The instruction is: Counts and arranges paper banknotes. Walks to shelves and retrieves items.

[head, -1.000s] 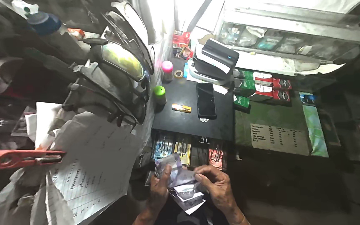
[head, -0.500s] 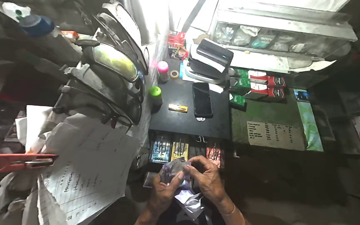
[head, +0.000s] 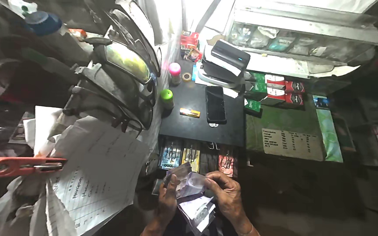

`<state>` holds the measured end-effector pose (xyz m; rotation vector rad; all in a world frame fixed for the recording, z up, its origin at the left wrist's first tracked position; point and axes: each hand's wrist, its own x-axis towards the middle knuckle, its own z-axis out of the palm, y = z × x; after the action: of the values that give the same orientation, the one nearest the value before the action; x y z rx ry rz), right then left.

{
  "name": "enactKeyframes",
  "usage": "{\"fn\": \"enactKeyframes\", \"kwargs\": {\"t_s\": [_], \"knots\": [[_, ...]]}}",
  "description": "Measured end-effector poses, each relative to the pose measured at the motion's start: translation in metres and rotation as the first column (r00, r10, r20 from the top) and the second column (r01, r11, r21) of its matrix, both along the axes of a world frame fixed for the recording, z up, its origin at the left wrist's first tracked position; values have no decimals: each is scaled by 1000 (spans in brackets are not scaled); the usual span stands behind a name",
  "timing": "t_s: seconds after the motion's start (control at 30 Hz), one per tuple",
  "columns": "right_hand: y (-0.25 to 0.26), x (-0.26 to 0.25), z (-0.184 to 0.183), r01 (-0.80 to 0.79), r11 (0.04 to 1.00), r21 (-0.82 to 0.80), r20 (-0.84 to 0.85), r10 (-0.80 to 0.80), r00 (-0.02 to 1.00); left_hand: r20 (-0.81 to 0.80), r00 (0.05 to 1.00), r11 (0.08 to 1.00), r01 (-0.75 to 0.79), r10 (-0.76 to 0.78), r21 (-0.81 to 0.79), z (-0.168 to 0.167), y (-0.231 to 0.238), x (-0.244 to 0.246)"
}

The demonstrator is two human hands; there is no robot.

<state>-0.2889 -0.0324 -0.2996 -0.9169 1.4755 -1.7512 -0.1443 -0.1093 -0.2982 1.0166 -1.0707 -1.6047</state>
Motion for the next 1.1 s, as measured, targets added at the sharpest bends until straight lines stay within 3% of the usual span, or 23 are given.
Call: {"fn": "enactKeyframes", "kwargs": {"t_s": [0.13,0.27,0.53,0.67,0.8,0.93,1.1], "knots": [[11,-1,-2,-26,999,-27,2,26,1000,-55,997,997,65,-62,43,-5,-4,2],[22,-7,-4,-153,988,-37,2,153,988,-145,980,982,154,-137,110,-6,-6,0],[-14,-6,13,-72,976,206,41,65,997,5,986,986,168,-168,12,-4,4,-5],[-12,-5,4,-87,993,76,15,87,996,-16,990,989,143,-143,-29,-6,3,-2],[9,-8,0,-125,992,7,11,125,992,-43,997,995,71,-68,67,-3,-1,-1],[20,-14,-2,-222,974,-45,-11,221,975,-105,981,983,171,-164,65,-10,-3,1],[-4,-10,14,-100,984,145,-12,102,995,6,989,989,151,-151,-5,-5,1,-3]]}}
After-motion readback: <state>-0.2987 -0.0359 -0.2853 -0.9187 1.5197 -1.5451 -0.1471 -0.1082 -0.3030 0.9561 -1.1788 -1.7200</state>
